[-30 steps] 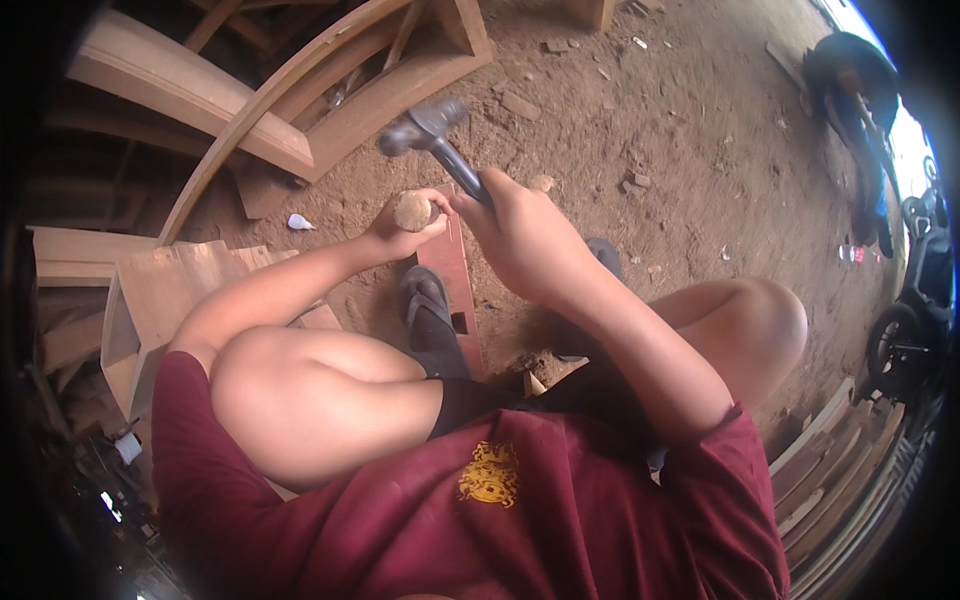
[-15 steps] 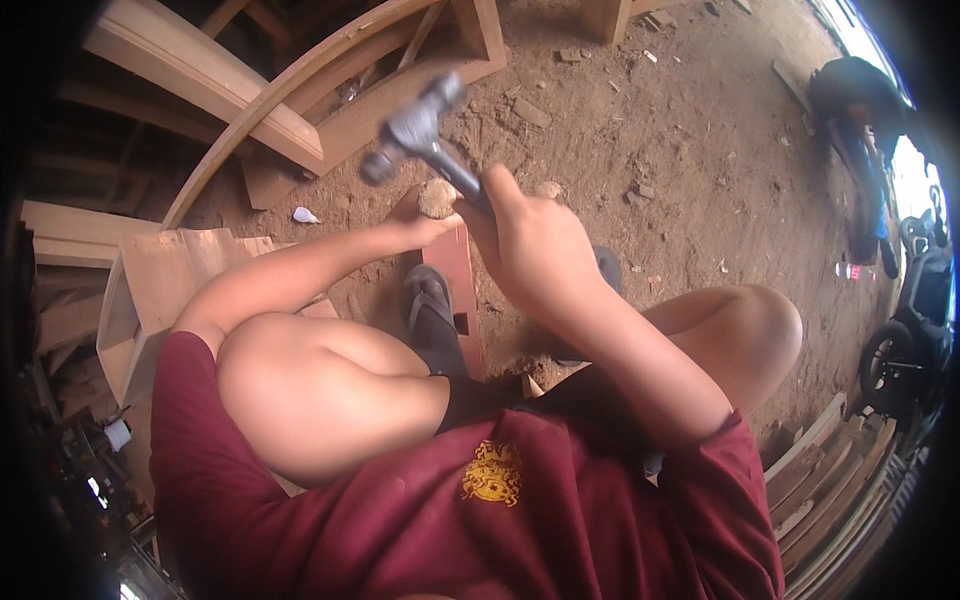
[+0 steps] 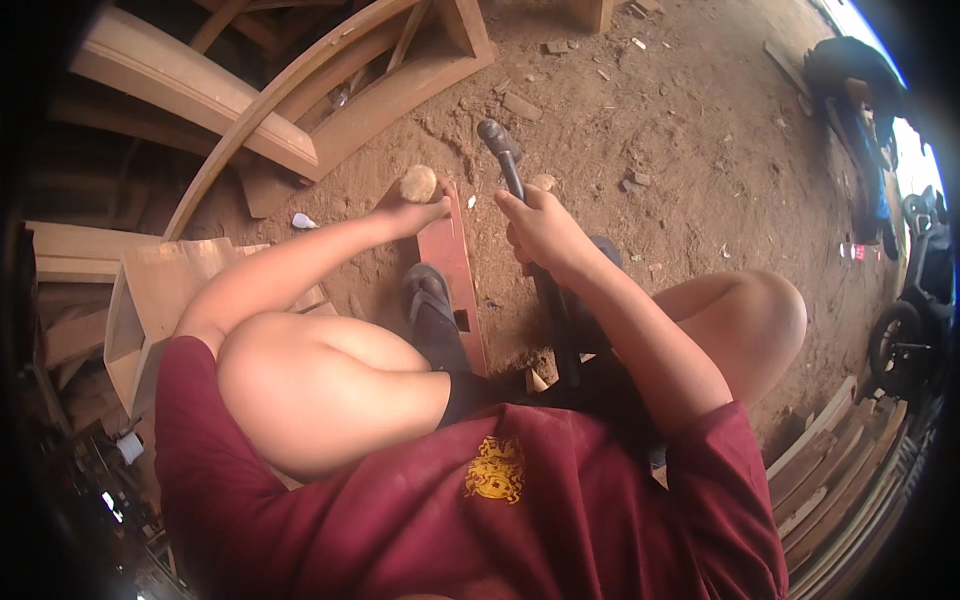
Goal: The person sits on the ground and uses a hammer to strike a chisel, carving a small wooden piece held in their left hand. The task involves repetitive striking to shape the wood, with a second person visible working in the background.
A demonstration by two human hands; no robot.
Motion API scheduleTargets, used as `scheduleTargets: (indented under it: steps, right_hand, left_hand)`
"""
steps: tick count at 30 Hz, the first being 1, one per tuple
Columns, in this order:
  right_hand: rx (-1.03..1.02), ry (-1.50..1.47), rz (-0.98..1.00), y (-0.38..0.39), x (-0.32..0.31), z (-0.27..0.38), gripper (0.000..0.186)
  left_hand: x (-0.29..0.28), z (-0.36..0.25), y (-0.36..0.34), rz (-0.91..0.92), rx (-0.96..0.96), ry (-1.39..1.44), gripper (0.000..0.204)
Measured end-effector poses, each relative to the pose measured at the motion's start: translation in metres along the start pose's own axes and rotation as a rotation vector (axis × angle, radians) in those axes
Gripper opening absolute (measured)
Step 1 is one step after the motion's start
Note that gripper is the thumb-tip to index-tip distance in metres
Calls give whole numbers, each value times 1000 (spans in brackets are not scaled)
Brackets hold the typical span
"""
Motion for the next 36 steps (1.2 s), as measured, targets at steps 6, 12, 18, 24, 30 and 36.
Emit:
scheduleTargets:
  steps: [6,12,18,24,30,36]
  right_hand:
    - [-121,66,8,11,-10,25,30]
    - [-165,82,50,19,0,32,31]
    - [-179,186,-14,21,1,34,29]
    - [-569,471,-211,65,12,95,27]
    - [-804,599,-426,71,33,98,22]
    - [-447,849,-129,17,36,39,27]
  left_hand:
    - [-6,14,7,-50,-125,82,8]
    - [-11,23,12,-103,-5,65,6]
    - [-5,6,11,-44,-5,-55,7]
    - [5,-2,11,-49,49,-102,17]
    - [8,-4,5,-65,151,-141,21]
    - [5,7,7,-37,170,32,13]
Point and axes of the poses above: each hand's wrist, its own y-axis away from the middle knuckle, its own x-axis out of the palm, z = x × y, the point moved 6 cm from there along -y, towards the middle knuckle, and after that the axes turned 1 degree about z, right-handed, at the moved point
